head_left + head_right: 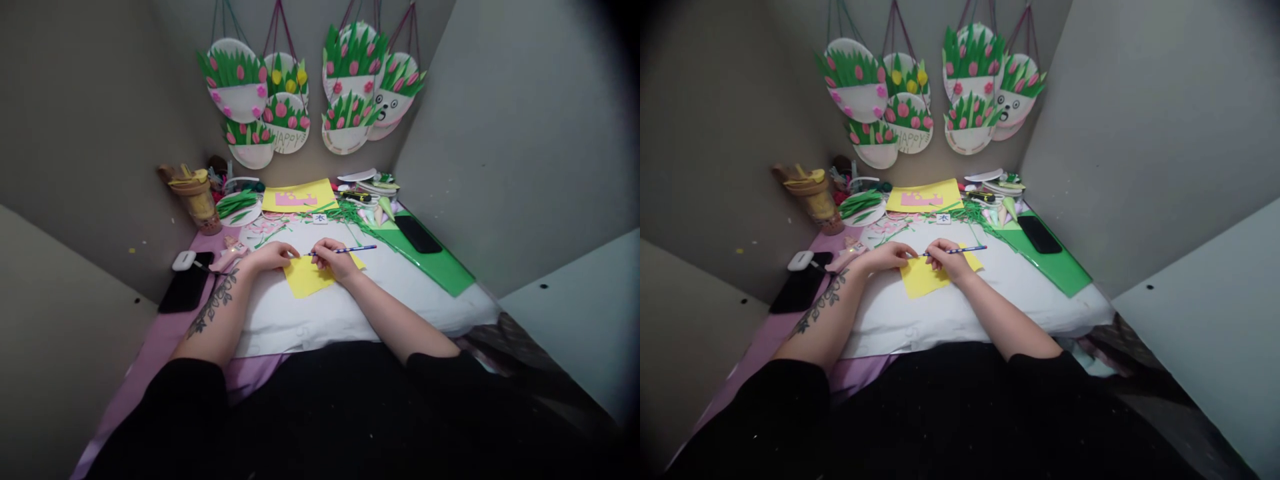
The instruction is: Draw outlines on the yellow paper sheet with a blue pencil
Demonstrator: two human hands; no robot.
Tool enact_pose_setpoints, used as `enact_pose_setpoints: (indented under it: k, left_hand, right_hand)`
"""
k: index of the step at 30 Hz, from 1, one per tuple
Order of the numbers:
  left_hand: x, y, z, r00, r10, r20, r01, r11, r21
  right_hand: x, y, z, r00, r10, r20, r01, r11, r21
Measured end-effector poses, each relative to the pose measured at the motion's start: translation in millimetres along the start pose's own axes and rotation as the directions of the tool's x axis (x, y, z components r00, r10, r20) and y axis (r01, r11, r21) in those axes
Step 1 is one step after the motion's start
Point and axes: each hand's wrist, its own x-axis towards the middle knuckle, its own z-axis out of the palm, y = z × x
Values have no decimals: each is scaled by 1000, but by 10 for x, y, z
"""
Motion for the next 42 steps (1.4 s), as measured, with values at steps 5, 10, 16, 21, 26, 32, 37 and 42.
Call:
enact_pose_setpoints:
  k: [5, 10, 16, 21, 26, 32, 37, 42]
  left_hand:
    - [-69, -32, -112, 992, 10, 125, -24, 993, 113]
    - [-98, -47, -151, 979, -19, 205, -21, 982, 190]
    - [-75, 6, -116, 981, -27, 193, -24, 965, 260]
    - [-33, -9, -90, 987, -20, 162, -19, 971, 237]
    - [-39, 9, -59, 994, 1, 107, -25, 973, 228]
    - [-22, 20, 11, 1000, 5, 0, -5, 957, 290]
    - [5, -22, 29, 999, 23, 25, -30, 951, 308]
    - [-27, 6, 50, 999, 50, 0, -47, 931, 361]
  right_hand:
    - [-94, -48, 199, 998, 67, -10, -67, 996, -56]
    - [-178, 36, 302, 990, 123, -72, -131, 985, -114]
    - [-240, 103, 249, 997, 70, -32, -75, 975, -210]
    - [-196, 111, 181, 997, -8, -77, -17, 946, -322]
    - [-153, 146, 146, 984, -97, -149, 31, 920, -392]
    - [-164, 115, 151, 991, -50, -128, 2, 936, -352]
    - [-145, 131, 91, 990, -31, -134, -21, 927, -374]
    - [-137, 169, 64, 977, -123, -175, 32, 893, -449]
